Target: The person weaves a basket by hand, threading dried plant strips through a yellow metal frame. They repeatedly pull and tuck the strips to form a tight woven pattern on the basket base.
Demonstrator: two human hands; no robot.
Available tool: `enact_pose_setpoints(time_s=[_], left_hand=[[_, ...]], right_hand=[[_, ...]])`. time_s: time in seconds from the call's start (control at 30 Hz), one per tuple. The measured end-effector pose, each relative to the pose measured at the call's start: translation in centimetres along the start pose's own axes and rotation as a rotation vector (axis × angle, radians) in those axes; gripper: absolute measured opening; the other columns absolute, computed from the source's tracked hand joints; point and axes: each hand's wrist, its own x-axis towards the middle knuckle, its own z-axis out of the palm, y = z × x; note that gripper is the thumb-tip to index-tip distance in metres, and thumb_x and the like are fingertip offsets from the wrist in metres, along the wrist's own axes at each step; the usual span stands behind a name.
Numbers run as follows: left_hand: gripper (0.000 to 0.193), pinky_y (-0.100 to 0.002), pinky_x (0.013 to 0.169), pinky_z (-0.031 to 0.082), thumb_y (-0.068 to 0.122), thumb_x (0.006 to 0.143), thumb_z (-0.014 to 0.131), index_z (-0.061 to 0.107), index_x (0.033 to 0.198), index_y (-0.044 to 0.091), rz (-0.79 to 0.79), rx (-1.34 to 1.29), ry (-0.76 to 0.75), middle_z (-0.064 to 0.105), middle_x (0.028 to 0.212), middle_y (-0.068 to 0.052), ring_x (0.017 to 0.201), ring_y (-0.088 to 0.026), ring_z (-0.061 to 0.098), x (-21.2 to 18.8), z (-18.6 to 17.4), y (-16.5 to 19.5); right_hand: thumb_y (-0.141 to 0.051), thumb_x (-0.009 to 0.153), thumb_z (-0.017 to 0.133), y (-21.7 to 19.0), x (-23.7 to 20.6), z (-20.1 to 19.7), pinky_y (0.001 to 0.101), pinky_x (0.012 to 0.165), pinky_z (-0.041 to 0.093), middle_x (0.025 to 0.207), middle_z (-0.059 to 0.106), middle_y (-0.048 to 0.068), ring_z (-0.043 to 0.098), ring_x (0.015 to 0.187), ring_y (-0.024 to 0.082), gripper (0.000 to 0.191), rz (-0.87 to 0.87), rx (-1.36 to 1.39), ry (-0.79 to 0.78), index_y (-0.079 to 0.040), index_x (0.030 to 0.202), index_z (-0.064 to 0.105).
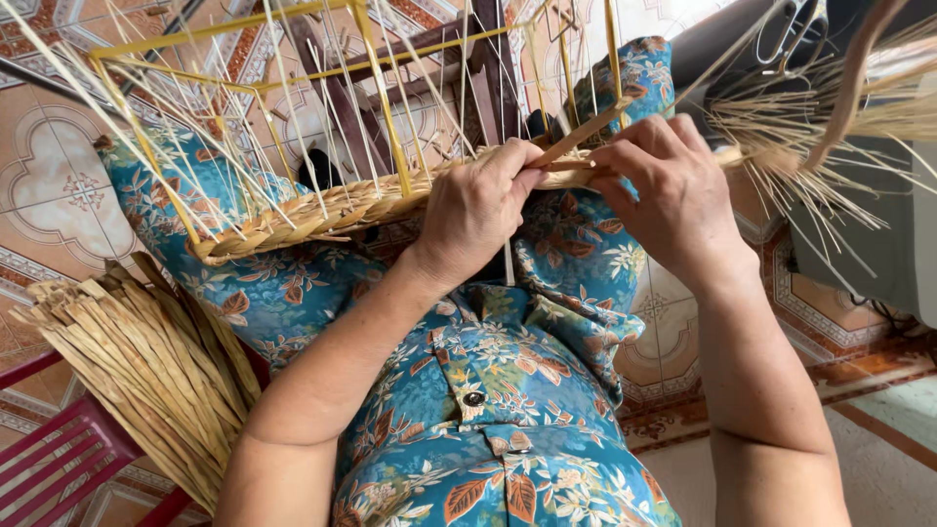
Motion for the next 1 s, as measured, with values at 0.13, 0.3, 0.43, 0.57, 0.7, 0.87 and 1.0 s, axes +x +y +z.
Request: enact_pose_setpoints(time_s=[0.13, 0.3, 0.43, 0.57, 0.7, 0.87, 1.0], left_hand=[[0.009, -0.026, 0.048, 0.058, 0.012, 0.104, 0.064, 0.062, 0.105, 0.004, -0.101, -0.152, -0.082, 0.075, 0.077, -0.005, 0.057, -0.013, 0.074, 0.4, -0.9, 0.0], [0.007, -0.031, 0.050, 0.059, 0.013, 0.102, 0.064, 0.061, 0.102, 0.006, -0.189, -0.097, -0.060, 0.077, 0.078, -0.005, 0.058, -0.016, 0.075, 0.9, -0.2, -0.1], [0.011, -0.039, 0.057, 0.058, 0.014, 0.102, 0.068, 0.059, 0.100, 0.006, -0.056, 0.014, 0.008, 0.072, 0.073, -0.009, 0.066, -0.025, 0.075, 0.3, 0.1, -0.3], [0.010, -0.039, 0.056, 0.057, 0.014, 0.103, 0.066, 0.059, 0.102, 0.006, -0.049, -0.026, 0.008, 0.072, 0.075, -0.009, 0.067, -0.025, 0.076, 0.1, -0.3, -0.2], [0.010, -0.034, 0.052, 0.058, 0.016, 0.104, 0.063, 0.059, 0.103, 0.006, -0.125, -0.106, -0.031, 0.076, 0.079, -0.006, 0.060, -0.020, 0.075, 0.6, -0.5, 0.3], [0.011, -0.031, 0.049, 0.059, 0.016, 0.104, 0.059, 0.059, 0.104, 0.005, -0.248, -0.179, -0.108, 0.078, 0.085, -0.006, 0.055, -0.016, 0.074, 0.8, -0.7, 0.7], [0.013, -0.030, 0.047, 0.059, 0.017, 0.103, 0.058, 0.058, 0.103, 0.004, -0.313, -0.216, -0.146, 0.079, 0.087, -0.006, 0.054, -0.015, 0.075, 1.5, -1.2, 0.3]], right_hand=[[-0.018, 0.092, 0.078, -2.3, -0.7, -0.8, 0.0392, 0.072, 0.048, 0.086, 0.064, 0.002, 0.058, 0.083, 0.022, 0.012, -0.014, -0.173, 0.063, -0.013, 0.093, 0.067], [-0.015, 0.100, 0.061, -6.1, -5.0, 1.2, 0.0393, 0.051, 0.053, 0.074, 0.062, 0.006, 0.067, 0.060, 0.022, 0.010, 0.077, 0.180, -0.535, -0.009, 0.093, 0.062], [-0.019, 0.096, 0.059, -3.0, -6.8, 4.1, 0.0385, 0.062, 0.058, 0.082, 0.072, 0.007, 0.073, 0.066, 0.023, 0.011, 0.182, 0.479, -0.612, -0.013, 0.100, 0.069], [-0.018, 0.101, 0.065, -0.8, -8.0, 3.9, 0.0363, 0.063, 0.055, 0.089, 0.076, 0.014, 0.072, 0.072, 0.025, 0.029, 0.633, 0.337, -0.211, -0.005, 0.127, 0.068], [-0.010, 0.105, 0.063, -0.4, -8.2, 3.3, 0.0253, 0.065, 0.057, 0.096, 0.079, 0.007, 0.068, 0.073, 0.012, 0.026, 0.798, 0.584, -0.003, -0.006, 0.129, 0.070], [-0.008, 0.105, 0.061, -2.2, -6.5, 7.0, 0.0218, 0.073, 0.056, 0.104, 0.077, 0.005, 0.067, 0.079, 0.008, 0.028, 0.822, 1.308, 0.225, 0.000, 0.131, 0.066], [-0.002, 0.107, 0.062, -4.1, -5.0, 8.7, 0.0245, 0.084, 0.060, 0.111, 0.071, 0.005, 0.070, 0.091, 0.010, 0.019, 0.691, 1.082, 0.502, 0.000, 0.125, 0.066]])
